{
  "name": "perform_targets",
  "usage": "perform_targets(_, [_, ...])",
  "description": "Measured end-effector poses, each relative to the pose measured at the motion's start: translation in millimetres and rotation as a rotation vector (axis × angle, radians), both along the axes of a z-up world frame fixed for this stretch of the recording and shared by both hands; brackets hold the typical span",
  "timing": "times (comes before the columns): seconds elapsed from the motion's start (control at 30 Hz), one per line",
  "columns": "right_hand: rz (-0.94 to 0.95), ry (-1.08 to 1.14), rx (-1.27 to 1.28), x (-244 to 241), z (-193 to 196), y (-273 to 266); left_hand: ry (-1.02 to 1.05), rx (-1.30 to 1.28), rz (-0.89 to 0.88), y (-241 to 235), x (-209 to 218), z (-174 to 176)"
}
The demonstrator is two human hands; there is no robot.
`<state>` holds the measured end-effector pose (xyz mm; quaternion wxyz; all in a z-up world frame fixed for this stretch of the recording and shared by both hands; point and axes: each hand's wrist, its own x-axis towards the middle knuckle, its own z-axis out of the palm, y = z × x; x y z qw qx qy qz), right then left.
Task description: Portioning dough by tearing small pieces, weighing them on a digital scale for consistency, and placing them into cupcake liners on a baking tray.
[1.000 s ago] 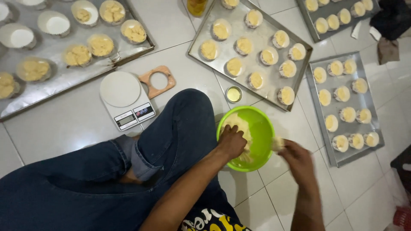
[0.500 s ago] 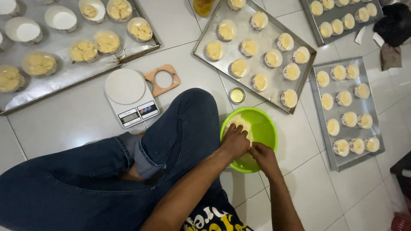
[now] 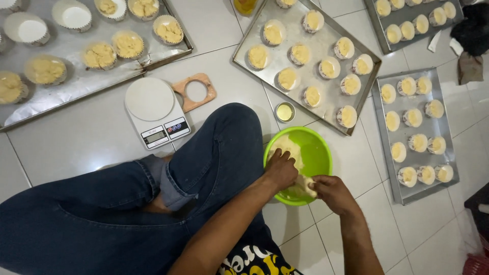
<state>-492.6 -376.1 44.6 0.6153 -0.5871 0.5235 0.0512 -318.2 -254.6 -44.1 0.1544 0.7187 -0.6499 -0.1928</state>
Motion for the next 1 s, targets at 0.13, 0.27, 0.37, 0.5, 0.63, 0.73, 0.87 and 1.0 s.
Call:
perform_targets(0.13, [-0.111,-0.068,0.034,-5,3,0,-0.002,0.007,0.000,2,5,13])
perform_targets(0.27, [-0.255,-0.145,-0.037,1,-1,9,-0.021,-0.044,0.023,1,0,3])
perform_targets(0.37, [-0.261,-0.175,-0.104,16,2,23,-0.023,-0.088,0.049,3,1,4])
perform_targets(0.5, [0.285,0.206,-0.465,22,-21,22,-0.012,-0.052,0.061,-1,-3,0])
perform_targets(0.63, [0.396,0.224,-0.729,42,-22,38,0.037,-0.037,0.099,10,8,27])
perform_targets(0.73, [0.396,0.238,-0.693,28,-52,23,0.000,-0.043,0.103,10,8,23])
perform_targets(0.87, [0.256,0.146,-0.513,29,-32,24,0.075,-0.006,0.151,3,2,7])
perform_targets(1.0, [0.095,-0.040,-0.251,18,-9,24,0.099,-0.009,0.156,-1,-4,-7])
